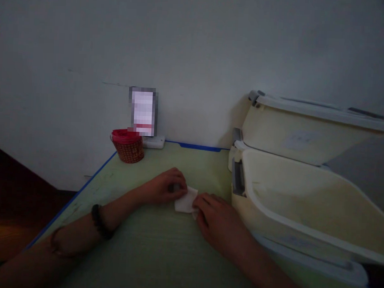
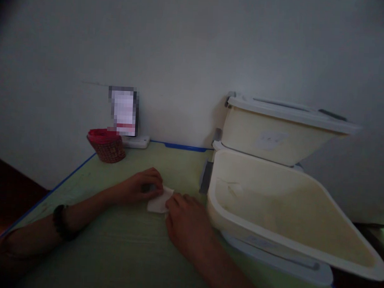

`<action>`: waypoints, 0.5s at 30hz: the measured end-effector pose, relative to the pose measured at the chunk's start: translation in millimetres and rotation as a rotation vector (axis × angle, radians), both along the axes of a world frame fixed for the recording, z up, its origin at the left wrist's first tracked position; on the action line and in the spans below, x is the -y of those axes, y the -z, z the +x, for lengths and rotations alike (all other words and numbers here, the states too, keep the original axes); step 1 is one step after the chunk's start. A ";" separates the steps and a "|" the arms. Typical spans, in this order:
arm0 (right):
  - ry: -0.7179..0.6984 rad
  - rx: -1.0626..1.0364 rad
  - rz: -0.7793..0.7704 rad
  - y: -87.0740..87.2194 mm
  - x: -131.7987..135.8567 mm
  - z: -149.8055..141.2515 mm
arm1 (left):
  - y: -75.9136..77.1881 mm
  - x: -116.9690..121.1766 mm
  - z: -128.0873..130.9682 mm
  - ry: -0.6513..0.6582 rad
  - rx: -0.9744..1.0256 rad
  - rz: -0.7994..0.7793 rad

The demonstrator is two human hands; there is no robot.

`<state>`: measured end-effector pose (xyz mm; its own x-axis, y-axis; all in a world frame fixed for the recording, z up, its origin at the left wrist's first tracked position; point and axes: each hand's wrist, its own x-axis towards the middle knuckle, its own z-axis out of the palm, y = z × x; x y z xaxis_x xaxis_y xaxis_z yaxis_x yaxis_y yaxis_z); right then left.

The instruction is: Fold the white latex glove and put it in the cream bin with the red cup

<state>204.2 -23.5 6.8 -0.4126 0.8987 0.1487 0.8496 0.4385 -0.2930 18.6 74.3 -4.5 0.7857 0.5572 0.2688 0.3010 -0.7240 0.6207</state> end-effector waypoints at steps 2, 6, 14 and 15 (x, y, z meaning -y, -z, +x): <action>0.022 -0.082 -0.035 0.7 -1.1 0.0 | 0.3 1.4 1.6 0.005 -0.034 0.034; 0.148 -0.274 0.018 8.7 -7.2 -2.9 | 1.5 0.9 0.6 -0.105 -0.026 0.075; 0.210 -0.426 0.008 21.2 -24.1 -11.4 | 2.7 -2.5 0.1 -0.199 -0.049 0.084; 0.214 -0.432 0.002 21.3 -25.1 -11.9 | 2.4 -2.5 0.1 -0.190 -0.049 0.083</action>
